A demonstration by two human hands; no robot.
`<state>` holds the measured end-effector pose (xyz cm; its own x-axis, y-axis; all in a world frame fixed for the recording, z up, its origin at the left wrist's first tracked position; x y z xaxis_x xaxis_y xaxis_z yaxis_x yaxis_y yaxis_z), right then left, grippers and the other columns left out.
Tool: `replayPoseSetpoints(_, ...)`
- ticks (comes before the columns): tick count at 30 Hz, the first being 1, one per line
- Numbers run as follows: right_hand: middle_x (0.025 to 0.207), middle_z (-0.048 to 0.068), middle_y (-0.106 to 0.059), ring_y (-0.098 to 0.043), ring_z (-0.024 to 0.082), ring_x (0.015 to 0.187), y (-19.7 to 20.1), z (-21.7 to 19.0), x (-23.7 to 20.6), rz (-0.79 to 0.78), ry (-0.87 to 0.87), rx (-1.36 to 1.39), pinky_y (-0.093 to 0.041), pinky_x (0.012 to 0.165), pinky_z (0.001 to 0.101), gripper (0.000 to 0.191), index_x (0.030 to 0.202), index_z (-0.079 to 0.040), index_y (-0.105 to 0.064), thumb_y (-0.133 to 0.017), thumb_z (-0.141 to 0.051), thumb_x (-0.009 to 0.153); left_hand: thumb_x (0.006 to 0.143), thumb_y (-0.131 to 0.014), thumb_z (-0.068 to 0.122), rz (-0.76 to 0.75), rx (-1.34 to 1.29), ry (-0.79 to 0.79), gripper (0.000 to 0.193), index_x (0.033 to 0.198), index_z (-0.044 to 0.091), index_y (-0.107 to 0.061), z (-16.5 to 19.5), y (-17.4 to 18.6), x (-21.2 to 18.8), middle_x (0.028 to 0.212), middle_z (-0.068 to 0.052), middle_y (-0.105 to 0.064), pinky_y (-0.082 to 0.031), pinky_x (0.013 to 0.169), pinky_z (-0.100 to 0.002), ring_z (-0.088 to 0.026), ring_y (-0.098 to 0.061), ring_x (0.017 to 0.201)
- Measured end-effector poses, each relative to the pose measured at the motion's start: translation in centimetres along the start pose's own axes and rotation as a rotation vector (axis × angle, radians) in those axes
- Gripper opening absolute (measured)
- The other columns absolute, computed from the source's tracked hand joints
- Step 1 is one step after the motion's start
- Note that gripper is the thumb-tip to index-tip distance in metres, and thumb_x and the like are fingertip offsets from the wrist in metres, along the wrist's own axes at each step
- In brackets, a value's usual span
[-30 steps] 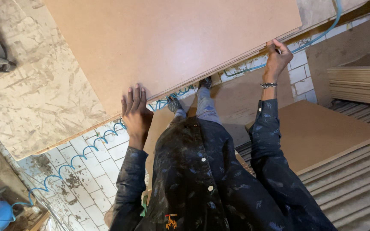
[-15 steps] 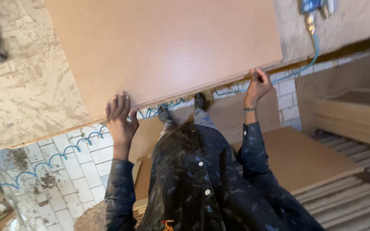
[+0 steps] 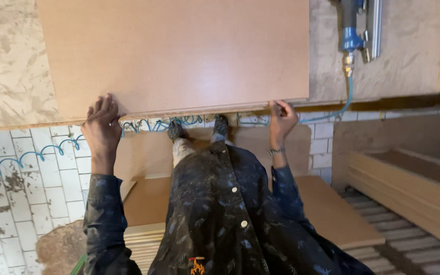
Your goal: The person repeatedly places thin wooden strips along the edge of a large board and uses a pneumatic nail gun to fasten them. The person handles multiple boards and strips, aligning and nailing them in a repetitive sequence.
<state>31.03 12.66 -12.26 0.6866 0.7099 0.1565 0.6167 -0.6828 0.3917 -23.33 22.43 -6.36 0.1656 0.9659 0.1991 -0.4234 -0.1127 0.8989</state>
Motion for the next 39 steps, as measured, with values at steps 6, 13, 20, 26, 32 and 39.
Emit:
replayPoseSetpoints(6, 0.076, 0.001, -0.063, -0.052, 0.012, 0.069, 6.8, -2.3, 13.0, 0.115, 0.312, -0.186, -0.036, 0.064, 0.0285, 0.041, 0.086, -0.006, -0.076, -0.072, -0.043, 0.103, 0.102, -0.074, 0.013, 0.032, -0.385, 0.210, 0.023, 0.125, 0.012, -0.078, -0.7, -0.3, 0.2, 0.135, -0.007, -0.073, -0.033, 0.125, -0.052, -0.029, -0.062, 0.142)
replayPoseSetpoints(13, 0.126, 0.031, -0.061, -0.058, 0.047, 0.118, -2.9, -4.9, 30.6, -0.169, 0.455, -0.931, -0.047, 0.099, 0.0511, 0.097, 0.160, 0.006, -0.024, -0.080, -0.022, 0.085, 0.099, -0.062, 0.055, 0.071, 0.041, 0.068, 0.082, 0.163, 0.010, -0.040, 6.0, -5.9, 2.3, 0.167, -0.028, -0.024, -0.003, 0.119, -0.065, -0.044, -0.016, 0.154)
replayPoseSetpoints(20, 0.111, 0.019, -0.064, -0.064, 0.027, 0.084, -2.1, -6.7, 34.4, -0.681, -0.011, -0.147, -0.051, 0.070, 0.0413, 0.045, 0.131, 0.007, -0.058, -0.072, -0.014, 0.094, 0.102, -0.059, 0.059, 0.166, 0.028, 0.032, 0.061, 0.154, 0.027, -0.056, 7.2, -7.5, 2.3, 0.165, -0.011, -0.040, -0.011, 0.124, -0.055, -0.033, -0.034, 0.152)
replayPoseSetpoints(26, 0.091, 0.003, -0.060, -0.058, 0.014, 0.072, 3.1, -10.1, 28.2, -0.868, -0.445, 0.315, -0.051, 0.063, 0.0310, 0.053, 0.125, -0.007, -0.059, -0.042, -0.056, 0.112, 0.101, -0.062, 0.054, 0.365, 0.067, -0.093, 0.049, 0.143, 0.028, -0.068, 8.2, -7.9, 2.4, 0.152, -0.002, -0.056, -0.011, 0.122, -0.050, -0.023, -0.047, 0.141)
replayPoseSetpoints(32, 0.069, 0.007, -0.063, -0.057, 0.014, 0.054, -3.8, -14.9, 12.2, -1.178, -0.124, -0.405, -0.048, 0.050, 0.0313, 0.043, 0.093, 0.000, -0.066, -0.044, -0.033, 0.107, 0.100, -0.063, 0.052, 0.438, 0.050, -0.143, 0.044, 0.136, 0.029, -0.072, 8.3, -8.4, 1.5, 0.146, -0.001, -0.062, -0.016, 0.119, -0.047, -0.021, -0.053, 0.134)
replayPoseSetpoints(39, 0.060, 0.006, -0.063, -0.060, 0.013, 0.051, -9.3, -18.2, 5.7, -1.336, 0.185, -0.461, -0.048, 0.049, 0.0314, 0.064, 0.074, 0.003, -0.060, -0.041, -0.049, 0.108, 0.101, -0.064, 0.055, 0.496, 0.058, -0.160, 0.042, 0.134, 0.029, -0.073, 9.3, -9.0, 1.2, 0.143, 0.001, -0.064, -0.019, 0.116, -0.043, -0.017, -0.055, 0.130)
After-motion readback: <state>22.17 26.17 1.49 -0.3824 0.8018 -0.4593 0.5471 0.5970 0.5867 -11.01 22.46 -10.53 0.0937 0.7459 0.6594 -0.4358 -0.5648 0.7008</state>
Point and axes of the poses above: each hand's wrist, its own x-axis towards the middle knuckle, its own y-axis out of the back of the hand, z = x × y, the point moved 8 cm from there along x, towards the middle knuckle
